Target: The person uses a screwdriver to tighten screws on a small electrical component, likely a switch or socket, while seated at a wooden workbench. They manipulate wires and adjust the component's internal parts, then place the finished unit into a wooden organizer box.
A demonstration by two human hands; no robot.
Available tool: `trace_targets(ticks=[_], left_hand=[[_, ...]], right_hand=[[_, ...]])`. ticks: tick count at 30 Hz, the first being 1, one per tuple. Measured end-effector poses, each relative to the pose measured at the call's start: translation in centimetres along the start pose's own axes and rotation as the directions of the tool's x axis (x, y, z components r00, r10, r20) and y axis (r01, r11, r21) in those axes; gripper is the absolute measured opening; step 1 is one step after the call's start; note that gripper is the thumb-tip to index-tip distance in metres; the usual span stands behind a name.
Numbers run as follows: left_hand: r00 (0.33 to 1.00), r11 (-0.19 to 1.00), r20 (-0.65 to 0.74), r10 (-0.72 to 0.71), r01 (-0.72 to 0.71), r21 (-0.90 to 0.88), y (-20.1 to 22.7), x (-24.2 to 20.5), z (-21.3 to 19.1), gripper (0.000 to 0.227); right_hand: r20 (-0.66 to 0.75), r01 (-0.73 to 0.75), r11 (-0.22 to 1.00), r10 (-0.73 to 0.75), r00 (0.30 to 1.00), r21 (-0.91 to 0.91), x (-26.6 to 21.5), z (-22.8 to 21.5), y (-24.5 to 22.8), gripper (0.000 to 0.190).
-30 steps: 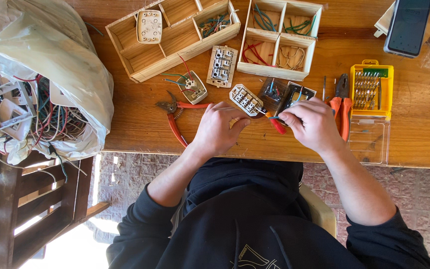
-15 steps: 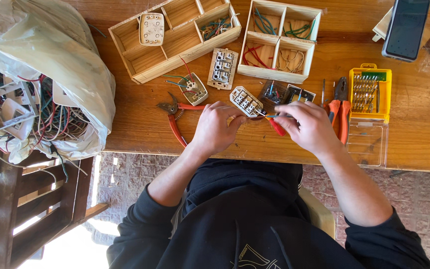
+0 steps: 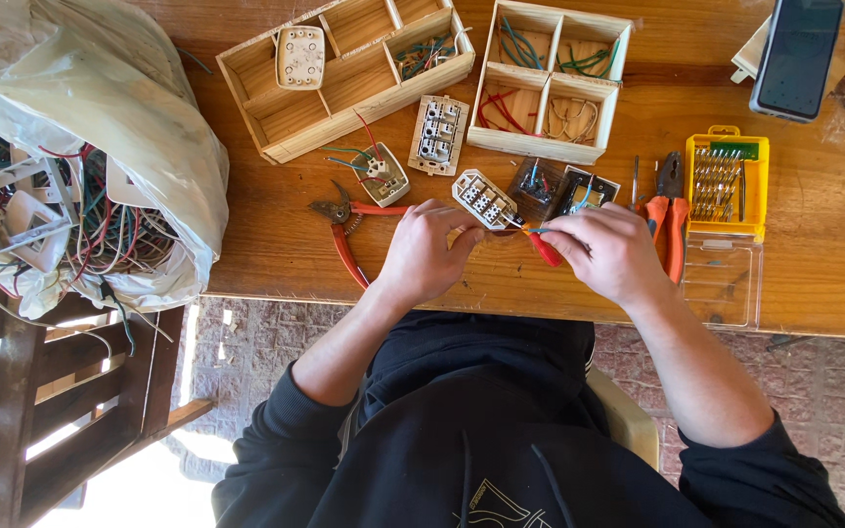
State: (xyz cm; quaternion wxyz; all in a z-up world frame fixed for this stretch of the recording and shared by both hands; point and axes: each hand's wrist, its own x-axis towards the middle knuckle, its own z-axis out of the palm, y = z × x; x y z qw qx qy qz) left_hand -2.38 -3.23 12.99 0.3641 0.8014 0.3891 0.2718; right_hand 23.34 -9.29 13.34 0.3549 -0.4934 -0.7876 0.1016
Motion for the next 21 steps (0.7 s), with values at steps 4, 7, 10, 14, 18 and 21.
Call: trace_targets(ticks=[4, 7, 10, 14, 18, 21], left_hand=[[1.000, 1.000, 0.015, 0.016, -0.017, 0.011, -0.5, 0.0, 0.3, 0.010], [1.000, 0.999, 0.015, 0.012, -0.012, 0.032, -0.7, 0.1, 0.5, 0.011], [1.000, 0.998, 0.014, -0.009, 0.009, 0.056, -0.3, 0.0, 0.2, 0.011], [1.000, 0.998, 0.022, -0.016, 0.015, 0.056, 0.2, 0.3, -0.6, 0.015], [0.999, 0.999, 0.032, -0.031, 0.029, 0.038, 0.4, 0.4, -0.9, 0.016], [0.996, 0.996, 0.042, -0.082, 0.083, -0.031, 0.6, 0.5, -0.9, 0.018]], right_hand=[[0.010, -0.051, 0.999, 0.051, 0.999, -0.018, -1.4, 1.0, 2.0, 0.013], [0.032, -0.088, 0.996, 0.087, 0.996, 0.025, -0.8, 0.8, 1.2, 0.013], [0.045, -0.089, 0.996, 0.089, 0.995, 0.013, -0.4, 0.4, 0.4, 0.014], [0.018, -0.025, 0.999, 0.025, 1.000, 0.022, -0.4, 0.5, 0.9, 0.015], [0.005, -0.022, 1.000, 0.022, 1.000, -0.012, -0.7, 0.7, 1.6, 0.009], [0.043, -0.031, 0.999, 0.029, 0.999, 0.043, 0.2, 0.1, 0.4, 0.017]])
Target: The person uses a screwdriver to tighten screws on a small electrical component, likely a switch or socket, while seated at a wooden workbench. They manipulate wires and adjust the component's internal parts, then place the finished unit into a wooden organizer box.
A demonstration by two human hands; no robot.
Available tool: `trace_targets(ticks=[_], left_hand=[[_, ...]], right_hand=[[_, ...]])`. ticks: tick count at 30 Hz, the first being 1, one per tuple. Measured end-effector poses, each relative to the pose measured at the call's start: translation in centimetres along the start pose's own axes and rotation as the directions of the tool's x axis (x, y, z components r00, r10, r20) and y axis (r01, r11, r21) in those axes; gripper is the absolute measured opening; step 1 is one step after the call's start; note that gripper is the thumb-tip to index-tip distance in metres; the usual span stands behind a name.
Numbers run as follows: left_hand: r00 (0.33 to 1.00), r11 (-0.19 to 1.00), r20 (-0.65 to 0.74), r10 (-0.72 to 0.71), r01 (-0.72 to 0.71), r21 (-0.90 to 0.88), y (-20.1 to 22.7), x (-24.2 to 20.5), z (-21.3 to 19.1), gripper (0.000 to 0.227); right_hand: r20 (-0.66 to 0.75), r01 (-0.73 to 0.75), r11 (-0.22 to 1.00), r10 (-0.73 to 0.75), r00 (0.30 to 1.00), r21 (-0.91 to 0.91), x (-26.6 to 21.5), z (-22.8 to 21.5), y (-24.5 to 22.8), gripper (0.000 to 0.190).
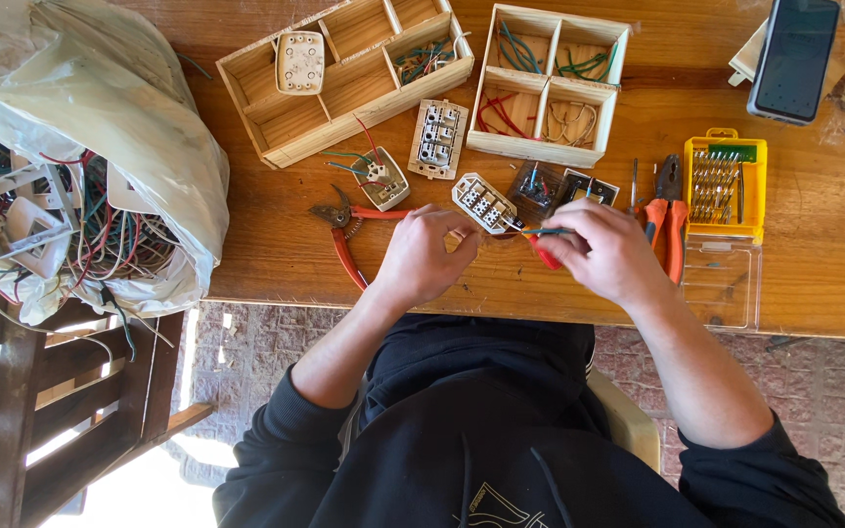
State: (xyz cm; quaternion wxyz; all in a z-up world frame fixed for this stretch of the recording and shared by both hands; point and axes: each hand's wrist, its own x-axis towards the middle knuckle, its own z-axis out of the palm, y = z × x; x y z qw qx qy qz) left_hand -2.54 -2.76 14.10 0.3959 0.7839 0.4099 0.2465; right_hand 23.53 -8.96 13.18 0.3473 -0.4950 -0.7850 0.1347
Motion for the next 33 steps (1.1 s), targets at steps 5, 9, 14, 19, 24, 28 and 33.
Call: trace_targets(ticks=[5, 9, 14, 19, 24, 28, 33], left_hand=[[0.998, 0.999, 0.025, -0.049, 0.050, -0.021, 0.7, 0.0, -0.4, 0.018], [0.999, 0.999, 0.037, -0.039, 0.039, -0.022, 1.0, 0.0, -0.7, 0.017], [0.999, 0.998, 0.040, -0.037, 0.040, -0.054, 0.6, -0.2, -0.9, 0.015], [1.000, 1.000, 0.014, 0.019, -0.019, 0.002, -0.2, 0.0, -0.4, 0.014], [1.000, 0.998, 0.013, -0.024, 0.025, -0.058, -0.3, -0.1, -0.9, 0.013], [0.999, 0.997, 0.007, -0.045, 0.045, -0.062, -0.5, -0.2, -0.5, 0.013], [0.999, 0.997, 0.021, 0.029, -0.027, -0.070, 0.2, 0.0, -0.9, 0.014]], right_hand=[[-0.036, 0.060, 0.995, -0.063, 0.997, -0.073, -0.5, 0.8, 0.7, 0.011], [-0.006, 0.017, 1.000, -0.017, 1.000, -0.017, -0.5, 1.0, 0.5, 0.013], [-0.071, 0.049, 0.999, -0.049, 0.996, -0.006, -0.8, 1.1, 0.7, 0.010], [-0.030, -0.039, 0.999, 0.040, 0.999, 0.038, -1.4, 1.6, 1.7, 0.010], [-0.035, 0.133, 0.988, -0.136, 0.990, -0.074, -1.0, 1.2, 0.2, 0.010], [-0.084, 0.103, 0.992, -0.110, 0.990, -0.078, -0.6, 1.1, 0.1, 0.009], [0.002, -0.101, 0.992, 0.102, 0.995, 0.078, -2.1, 2.1, 2.2, 0.024]])
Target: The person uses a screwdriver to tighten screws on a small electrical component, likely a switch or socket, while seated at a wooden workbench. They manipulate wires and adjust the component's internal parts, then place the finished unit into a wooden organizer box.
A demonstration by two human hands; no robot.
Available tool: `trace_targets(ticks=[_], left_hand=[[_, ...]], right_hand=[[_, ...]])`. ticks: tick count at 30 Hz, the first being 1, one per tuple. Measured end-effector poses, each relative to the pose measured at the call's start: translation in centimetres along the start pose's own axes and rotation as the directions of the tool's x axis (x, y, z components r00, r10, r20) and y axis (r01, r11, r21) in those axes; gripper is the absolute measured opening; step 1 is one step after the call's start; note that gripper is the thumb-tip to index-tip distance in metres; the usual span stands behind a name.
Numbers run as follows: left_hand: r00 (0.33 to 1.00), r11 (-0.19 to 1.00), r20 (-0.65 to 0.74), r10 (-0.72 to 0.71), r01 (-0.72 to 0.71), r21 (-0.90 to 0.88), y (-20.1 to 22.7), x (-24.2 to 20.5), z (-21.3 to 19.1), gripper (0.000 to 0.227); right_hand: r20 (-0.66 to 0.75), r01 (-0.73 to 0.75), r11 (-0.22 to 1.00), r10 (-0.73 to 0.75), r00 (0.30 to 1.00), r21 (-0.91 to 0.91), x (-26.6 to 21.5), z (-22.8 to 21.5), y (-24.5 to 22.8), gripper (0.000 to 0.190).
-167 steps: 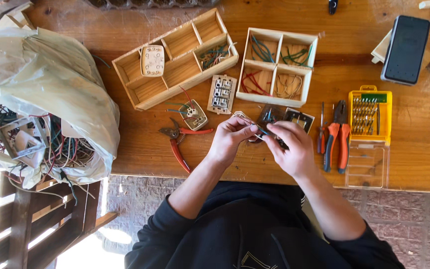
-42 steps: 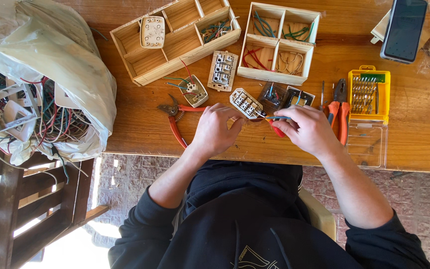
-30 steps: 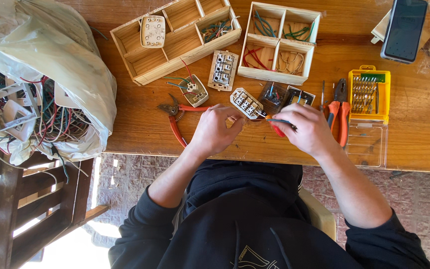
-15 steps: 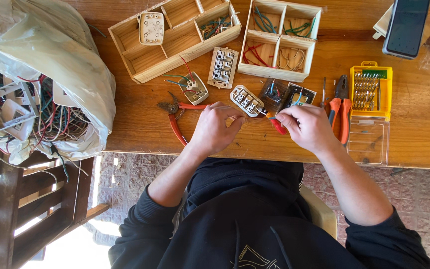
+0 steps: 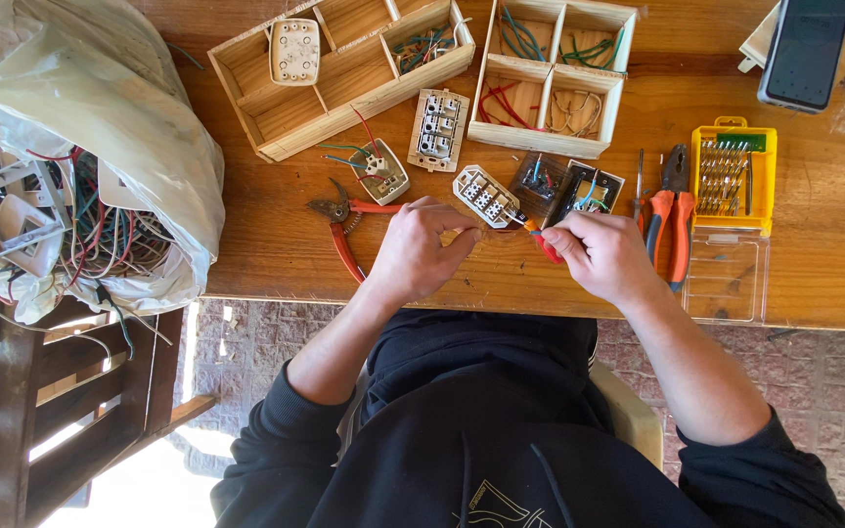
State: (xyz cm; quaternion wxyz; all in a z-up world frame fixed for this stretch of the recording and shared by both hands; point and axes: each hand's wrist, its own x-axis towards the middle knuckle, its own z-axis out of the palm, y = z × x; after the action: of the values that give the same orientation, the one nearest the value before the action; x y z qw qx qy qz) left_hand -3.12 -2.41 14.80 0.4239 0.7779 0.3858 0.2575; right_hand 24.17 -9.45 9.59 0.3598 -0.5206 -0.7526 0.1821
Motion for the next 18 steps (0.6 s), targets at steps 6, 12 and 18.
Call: trace_targets(ticks=[6, 12, 18], left_hand=[[1.000, 0.999, 0.013, -0.022, 0.022, -0.025, -0.5, 0.1, -0.2, 0.014], [0.999, 0.993, 0.003, 0.041, -0.041, 0.113, -1.4, 0.7, 0.9, 0.016], [0.938, 0.822, 0.046, 0.344, -0.324, 0.468, -7.5, 2.3, 3.5, 0.043]], right_hand=[[-0.071, 0.198, 0.973, -0.207, 0.976, -0.118, 1.1, -0.7, -2.4, 0.002], [-0.080, 0.011, 0.991, -0.021, 0.997, -0.130, -1.0, 0.4, 0.2, 0.014], [-0.082, -0.130, 0.975, 0.117, 0.990, -0.181, -3.8, 2.5, 0.7, 0.005]])
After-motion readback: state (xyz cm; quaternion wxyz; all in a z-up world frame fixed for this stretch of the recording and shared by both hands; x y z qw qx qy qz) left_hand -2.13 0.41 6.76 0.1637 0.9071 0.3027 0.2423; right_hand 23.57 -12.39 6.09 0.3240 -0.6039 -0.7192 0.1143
